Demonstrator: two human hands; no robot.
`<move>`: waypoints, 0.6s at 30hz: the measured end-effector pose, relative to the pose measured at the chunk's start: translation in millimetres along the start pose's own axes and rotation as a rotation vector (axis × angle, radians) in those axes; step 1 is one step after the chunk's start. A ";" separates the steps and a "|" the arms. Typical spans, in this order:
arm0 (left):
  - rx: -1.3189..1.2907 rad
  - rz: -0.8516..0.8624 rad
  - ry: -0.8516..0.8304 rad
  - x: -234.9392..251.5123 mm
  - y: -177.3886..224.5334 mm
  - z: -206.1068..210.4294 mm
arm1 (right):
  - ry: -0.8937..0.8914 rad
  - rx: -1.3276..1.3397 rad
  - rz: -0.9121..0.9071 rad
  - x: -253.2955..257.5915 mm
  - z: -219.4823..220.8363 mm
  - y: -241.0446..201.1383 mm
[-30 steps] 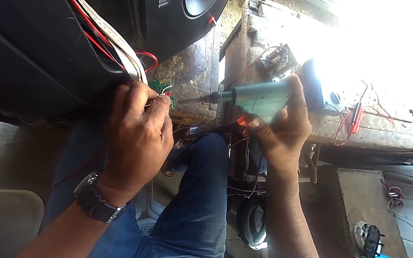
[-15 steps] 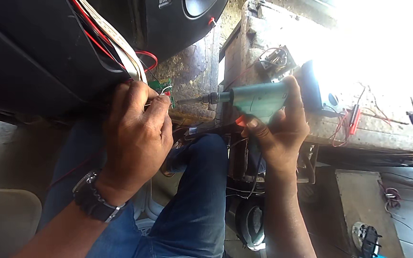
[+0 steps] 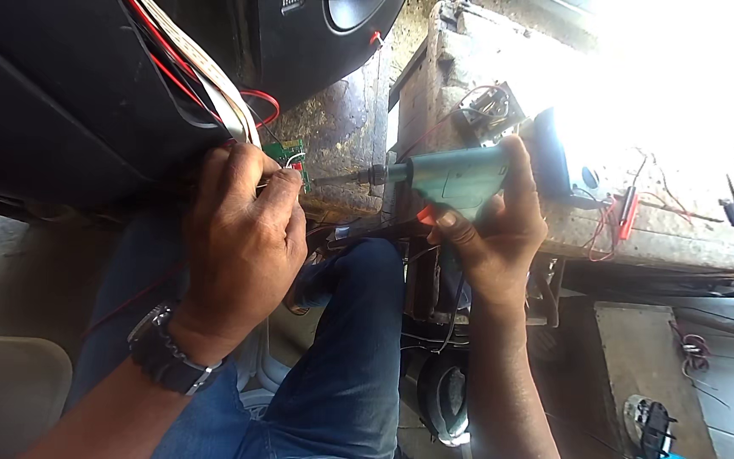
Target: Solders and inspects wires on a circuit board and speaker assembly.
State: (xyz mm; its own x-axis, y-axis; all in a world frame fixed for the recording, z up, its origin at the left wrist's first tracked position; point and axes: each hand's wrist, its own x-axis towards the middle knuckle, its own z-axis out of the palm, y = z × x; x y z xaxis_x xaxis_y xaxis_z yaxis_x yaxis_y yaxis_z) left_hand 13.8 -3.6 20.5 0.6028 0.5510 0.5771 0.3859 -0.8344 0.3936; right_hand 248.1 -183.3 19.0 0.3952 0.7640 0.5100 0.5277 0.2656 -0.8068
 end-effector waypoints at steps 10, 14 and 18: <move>0.002 -0.002 -0.001 0.3 0.8 0.0 | 0.005 -0.008 -0.014 0.5 0.3 -0.1; 0.012 -0.003 -0.004 0.3 0.8 -0.2 | 0.009 0.003 -0.005 -0.1 0.8 -0.4; 0.009 -0.001 -0.001 0.2 1.0 0.0 | 0.011 0.001 -0.009 0.3 0.6 0.3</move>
State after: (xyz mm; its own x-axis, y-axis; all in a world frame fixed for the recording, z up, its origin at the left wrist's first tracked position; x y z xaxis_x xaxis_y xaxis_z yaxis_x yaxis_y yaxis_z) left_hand 14.3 -4.3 21.1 0.6029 0.5514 0.5765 0.3923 -0.8342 0.3876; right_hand 248.0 -182.7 18.8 0.3988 0.7552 0.5203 0.5305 0.2728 -0.8026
